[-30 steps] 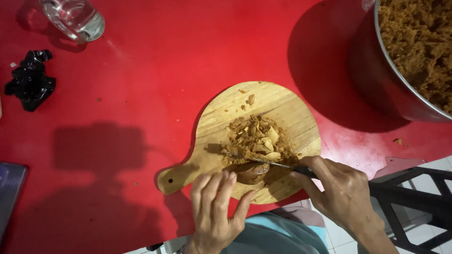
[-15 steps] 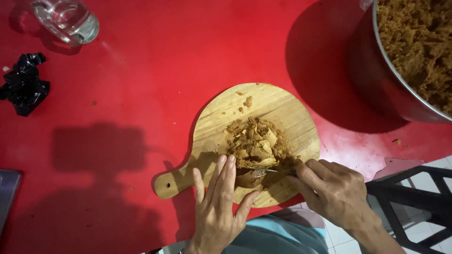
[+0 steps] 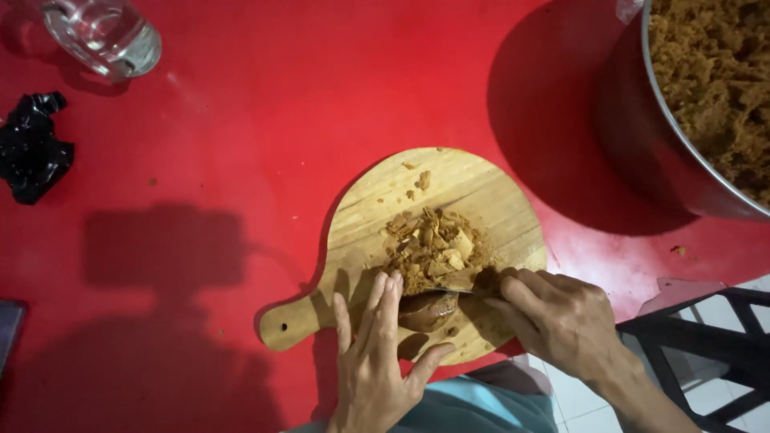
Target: Shaving a dense block of ingredient into smaller pieces using a knife on a wooden cutting board.
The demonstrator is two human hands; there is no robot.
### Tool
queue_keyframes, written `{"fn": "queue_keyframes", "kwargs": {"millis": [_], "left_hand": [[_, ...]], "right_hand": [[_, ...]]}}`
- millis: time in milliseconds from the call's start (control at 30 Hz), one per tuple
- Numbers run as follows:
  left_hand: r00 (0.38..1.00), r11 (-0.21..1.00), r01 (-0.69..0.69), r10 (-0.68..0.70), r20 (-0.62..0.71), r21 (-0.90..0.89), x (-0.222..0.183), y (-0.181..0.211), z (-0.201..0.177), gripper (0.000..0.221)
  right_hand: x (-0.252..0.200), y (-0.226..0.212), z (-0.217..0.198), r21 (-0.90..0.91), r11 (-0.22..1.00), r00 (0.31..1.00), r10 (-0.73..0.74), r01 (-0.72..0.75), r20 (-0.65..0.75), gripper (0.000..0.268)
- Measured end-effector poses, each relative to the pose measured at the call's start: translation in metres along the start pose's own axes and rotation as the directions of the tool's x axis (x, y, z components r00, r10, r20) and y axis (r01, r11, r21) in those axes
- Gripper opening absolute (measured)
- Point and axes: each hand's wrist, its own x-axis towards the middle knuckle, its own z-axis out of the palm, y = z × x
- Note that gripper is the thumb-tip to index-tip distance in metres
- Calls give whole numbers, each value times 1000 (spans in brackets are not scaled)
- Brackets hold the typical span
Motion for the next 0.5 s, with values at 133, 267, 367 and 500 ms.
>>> {"fn": "queue_keyframes", "kwargs": {"millis": [133,267,367,500], "left_hand": [[1000,1000,3,-3,20,28,6,4,-11,85],[997,994,-51,56,-58,93,9,11,-22,68],[993,992,-70,79,-87,101,9,12,-23,68],[995,991,-67,75,-70,114,5,10,-21,72]], "right_hand": [[-1,-5,-8,-15,997,997,74,-74,-7,18],[-2,-14,-25,-4,999,997,52,-52,-61,28],[-10,-15,-19,-22,997,995,76,-78,-70,19],[-12,-15,-17,-22,999,997,48,-50,-55,20]]}}
